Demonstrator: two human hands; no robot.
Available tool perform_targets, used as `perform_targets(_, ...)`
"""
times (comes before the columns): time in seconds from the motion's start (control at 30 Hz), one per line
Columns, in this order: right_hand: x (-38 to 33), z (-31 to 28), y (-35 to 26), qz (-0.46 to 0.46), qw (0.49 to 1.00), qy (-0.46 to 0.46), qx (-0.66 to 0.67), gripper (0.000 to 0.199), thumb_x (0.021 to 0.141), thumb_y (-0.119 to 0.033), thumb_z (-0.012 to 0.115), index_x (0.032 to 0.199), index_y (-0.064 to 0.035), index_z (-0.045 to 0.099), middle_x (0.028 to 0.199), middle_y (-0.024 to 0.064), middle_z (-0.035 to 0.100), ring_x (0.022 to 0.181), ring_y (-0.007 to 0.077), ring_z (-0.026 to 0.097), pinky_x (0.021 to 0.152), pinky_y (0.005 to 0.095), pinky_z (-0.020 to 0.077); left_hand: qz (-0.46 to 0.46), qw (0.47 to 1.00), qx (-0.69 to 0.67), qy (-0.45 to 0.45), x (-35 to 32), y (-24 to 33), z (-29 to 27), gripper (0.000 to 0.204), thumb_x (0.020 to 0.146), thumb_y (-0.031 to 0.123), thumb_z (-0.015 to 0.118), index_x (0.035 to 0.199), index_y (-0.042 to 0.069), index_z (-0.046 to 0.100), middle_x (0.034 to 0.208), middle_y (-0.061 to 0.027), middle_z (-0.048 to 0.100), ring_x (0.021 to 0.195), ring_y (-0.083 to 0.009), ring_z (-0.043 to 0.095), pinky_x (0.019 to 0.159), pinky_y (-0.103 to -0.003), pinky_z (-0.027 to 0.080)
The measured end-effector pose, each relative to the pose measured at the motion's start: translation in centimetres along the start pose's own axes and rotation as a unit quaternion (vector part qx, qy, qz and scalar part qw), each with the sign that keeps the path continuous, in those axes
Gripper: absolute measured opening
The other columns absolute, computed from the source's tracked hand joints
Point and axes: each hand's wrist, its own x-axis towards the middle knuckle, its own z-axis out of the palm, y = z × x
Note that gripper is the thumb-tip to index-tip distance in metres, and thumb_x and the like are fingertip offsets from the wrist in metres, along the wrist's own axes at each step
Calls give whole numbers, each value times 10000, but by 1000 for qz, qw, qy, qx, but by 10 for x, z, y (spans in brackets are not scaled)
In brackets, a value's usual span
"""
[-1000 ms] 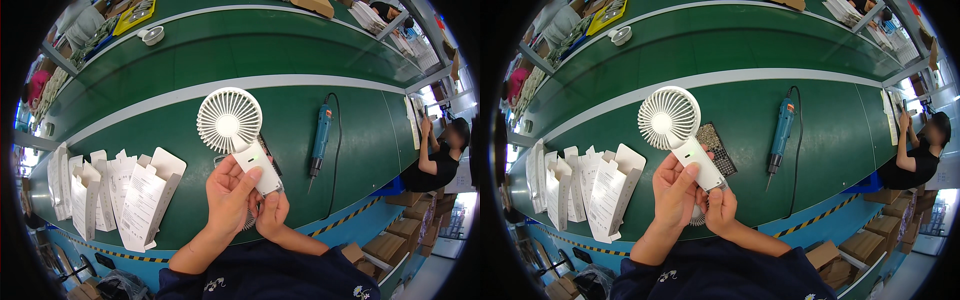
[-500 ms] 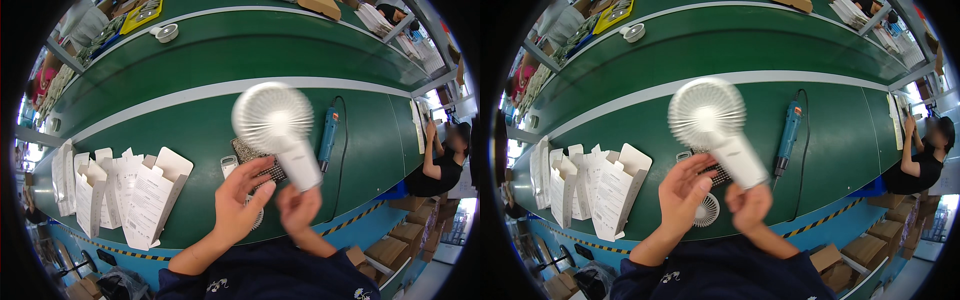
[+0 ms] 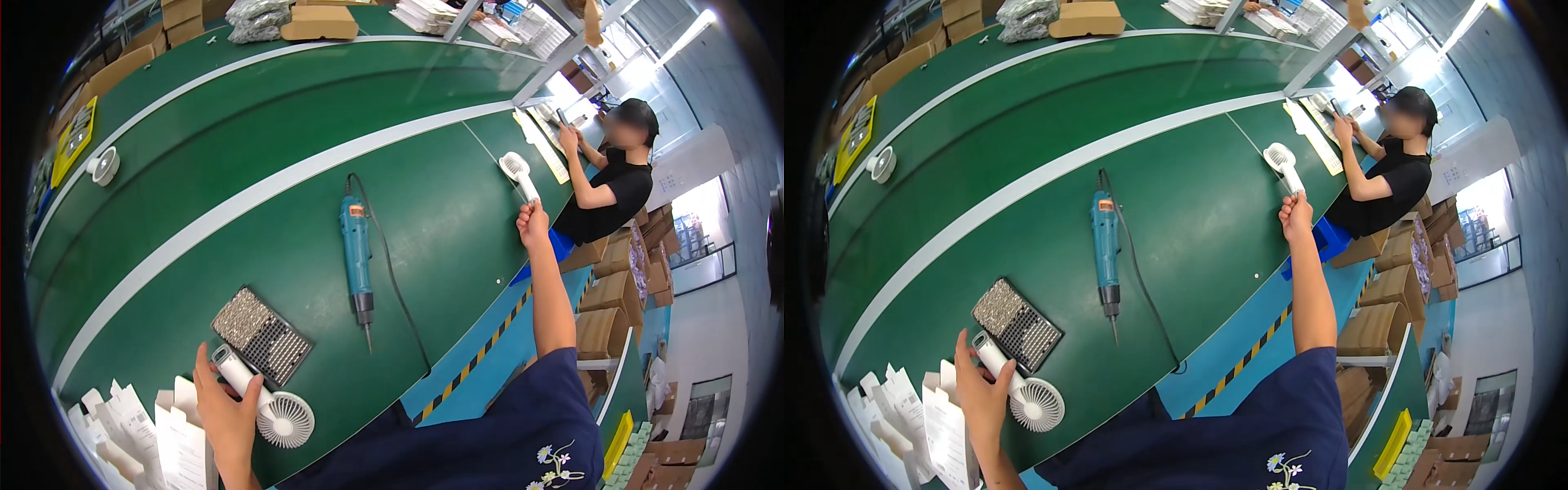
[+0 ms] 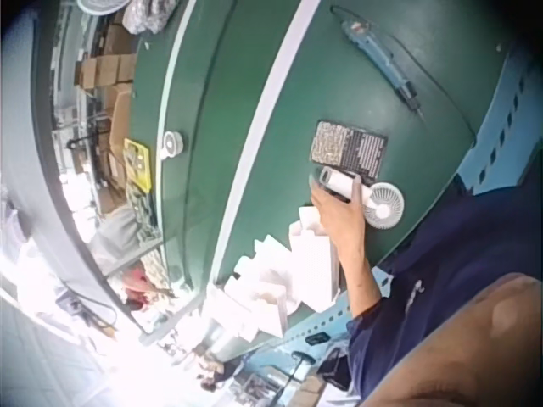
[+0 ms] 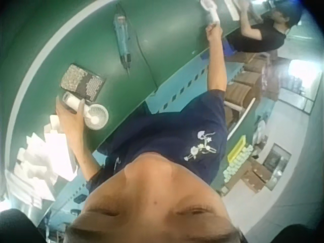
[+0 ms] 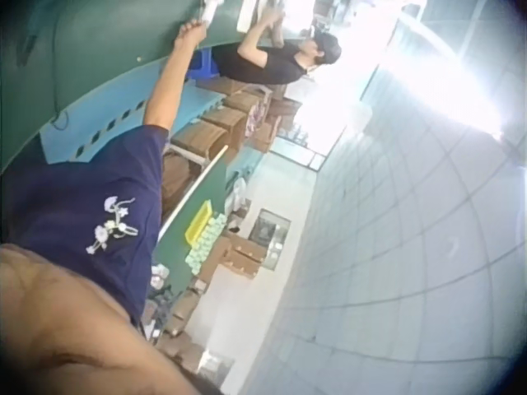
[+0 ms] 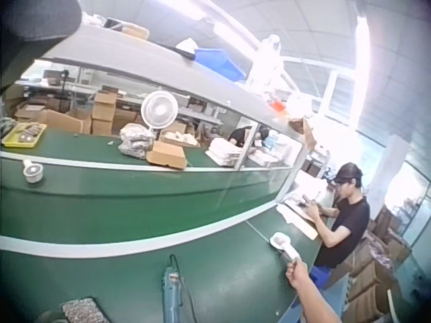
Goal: The recorder uses an electric screwdriver to assemble handheld fans and then folds boxes to package them.
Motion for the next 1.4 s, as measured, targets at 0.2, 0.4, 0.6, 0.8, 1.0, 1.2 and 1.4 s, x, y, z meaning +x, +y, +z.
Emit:
perform_targets(0.2,84,-15,-13,31,998,39,23,311,1017,-284,439,914,1,508,741,59,569,520,104,472,449,217,425,-37,990,-137,-4,9,-15,7,818,741,-56,707,1437,45,291,1157,-165,528,726,-140,585,577,-247,483)
perform_targets(0.4,-10,94,9,-72,976,-75,-189,243,945,-303,558,976,-78,644,802,14,630,617,97,537,527,230,444,-55,961,-272,-1,10,-13,-23,313,843,78,679,1129,4,575,904,-51,642,796,-108,594,719,-256,465)
perform_targets(0.6,-280,191,6,-141,811,-544,-160,273,953,-179,563,1169,-12,555,870,31,603,632,73,521,575,219,444,64,859,-436,-260,25,-11,-21,338,905,69,634,1188,3,462,871,-39,607,738,-105,622,650,-259,513)
perform_targets(0.8,-388,254,60,-149,654,-682,-290,262,876,-158,678,1064,-27,552,753,38,604,580,85,522,518,240,423,198,933,-203,-223,9,-14,-16,477,877,320,663,1166,-19,493,916,-220,643,838,-315,657,733,-379,504)
perform_targets(1.0,-396,260,27,-65,553,-769,-313,176,873,-169,683,842,-40,566,577,19,524,497,89,468,460,253,350,169,908,-218,-314,-8,6,-48,370,825,310,673,985,-13,585,847,-211,654,804,-401,635,727,-444,492)
perform_targets(1.2,-413,253,8,-70,505,-793,-333,212,887,-156,671,751,-45,553,509,33,492,417,145,480,408,282,346,156,919,-92,-352,-30,0,-64,354,754,233,682,973,-15,556,784,-225,644,791,-421,637,730,-486,507)
perform_targets(1.4,-425,219,24,-75,576,-743,-331,191,902,-126,646,783,-32,530,549,52,502,436,149,470,418,288,350,194,910,-65,-361,-32,-4,-53,377,754,209,705,992,-17,519,725,-212,636,737,-417,641,676,-482,519)
